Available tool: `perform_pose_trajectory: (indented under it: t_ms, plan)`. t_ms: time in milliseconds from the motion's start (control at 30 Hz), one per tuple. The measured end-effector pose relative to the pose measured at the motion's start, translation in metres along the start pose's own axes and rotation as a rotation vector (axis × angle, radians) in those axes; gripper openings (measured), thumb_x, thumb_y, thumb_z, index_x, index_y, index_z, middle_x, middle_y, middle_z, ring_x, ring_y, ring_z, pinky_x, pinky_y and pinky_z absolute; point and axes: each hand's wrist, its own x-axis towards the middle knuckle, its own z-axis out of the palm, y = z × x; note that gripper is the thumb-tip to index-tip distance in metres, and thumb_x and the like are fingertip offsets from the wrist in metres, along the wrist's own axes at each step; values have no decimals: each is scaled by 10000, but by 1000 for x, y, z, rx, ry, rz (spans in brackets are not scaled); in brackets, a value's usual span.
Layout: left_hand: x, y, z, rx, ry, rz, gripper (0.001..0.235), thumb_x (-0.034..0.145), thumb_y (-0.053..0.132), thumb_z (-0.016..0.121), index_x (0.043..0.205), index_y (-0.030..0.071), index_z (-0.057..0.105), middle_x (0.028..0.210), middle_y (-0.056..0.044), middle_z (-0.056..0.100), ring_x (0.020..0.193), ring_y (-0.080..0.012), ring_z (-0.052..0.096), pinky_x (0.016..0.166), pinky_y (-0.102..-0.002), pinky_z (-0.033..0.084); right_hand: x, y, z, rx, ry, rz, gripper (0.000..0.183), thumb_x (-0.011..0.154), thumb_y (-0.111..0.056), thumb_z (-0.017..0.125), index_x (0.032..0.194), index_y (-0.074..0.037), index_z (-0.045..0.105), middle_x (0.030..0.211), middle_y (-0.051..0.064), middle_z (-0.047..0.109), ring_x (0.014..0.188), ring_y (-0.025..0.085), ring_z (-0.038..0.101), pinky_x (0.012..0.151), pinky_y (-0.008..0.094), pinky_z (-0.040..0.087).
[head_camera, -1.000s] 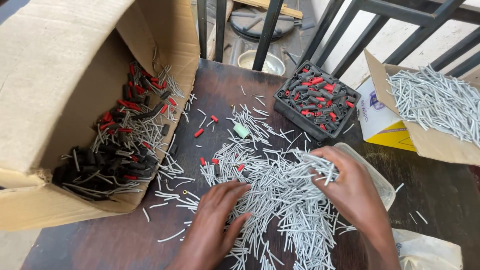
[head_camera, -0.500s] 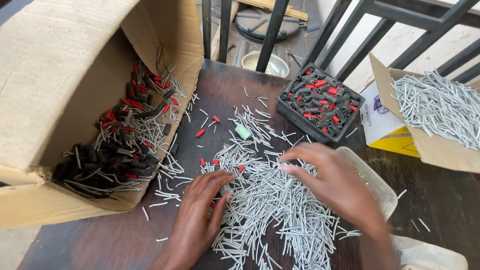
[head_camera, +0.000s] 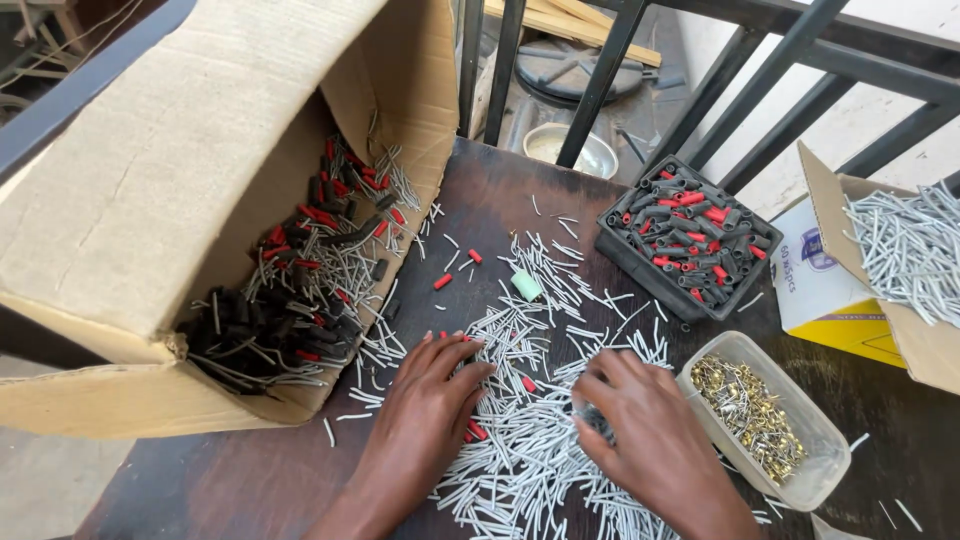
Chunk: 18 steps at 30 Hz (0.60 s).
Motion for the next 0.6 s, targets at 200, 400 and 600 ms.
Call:
perform_pose_trajectory:
  t_ms: [200,400,600]
  plan:
    - [-4,-4,-3,21,13,-23,115,919,155,660,1017,100,686,1283,-109,654,1276,-301,556,1164,-515,331,-25,23,8,-100,115,-48,204,794,-251,739,985,-254,667,1101,-48,584,1091,205,552,1052,484,392]
    - [-11,-2,-14,-70,33,-24,33,923,113,660,899,91,657,1256,-125,654,1220,-294,600,1155,-510,357,-5,-4,-3,-45,382,-79,102,939,-294,643,967,-209,692,1040,-21,658,968,202,580,898,415,467]
    - [20,15,-8,-54,82,89,83,909,93,670,973,41,666,1192,-170,643,1141,-354,595,1123,-555,389,40,-33,14,83,345,-147,147,964,-300,651,968,-178,734,984,-24,657,980,225,564,829,438,435]
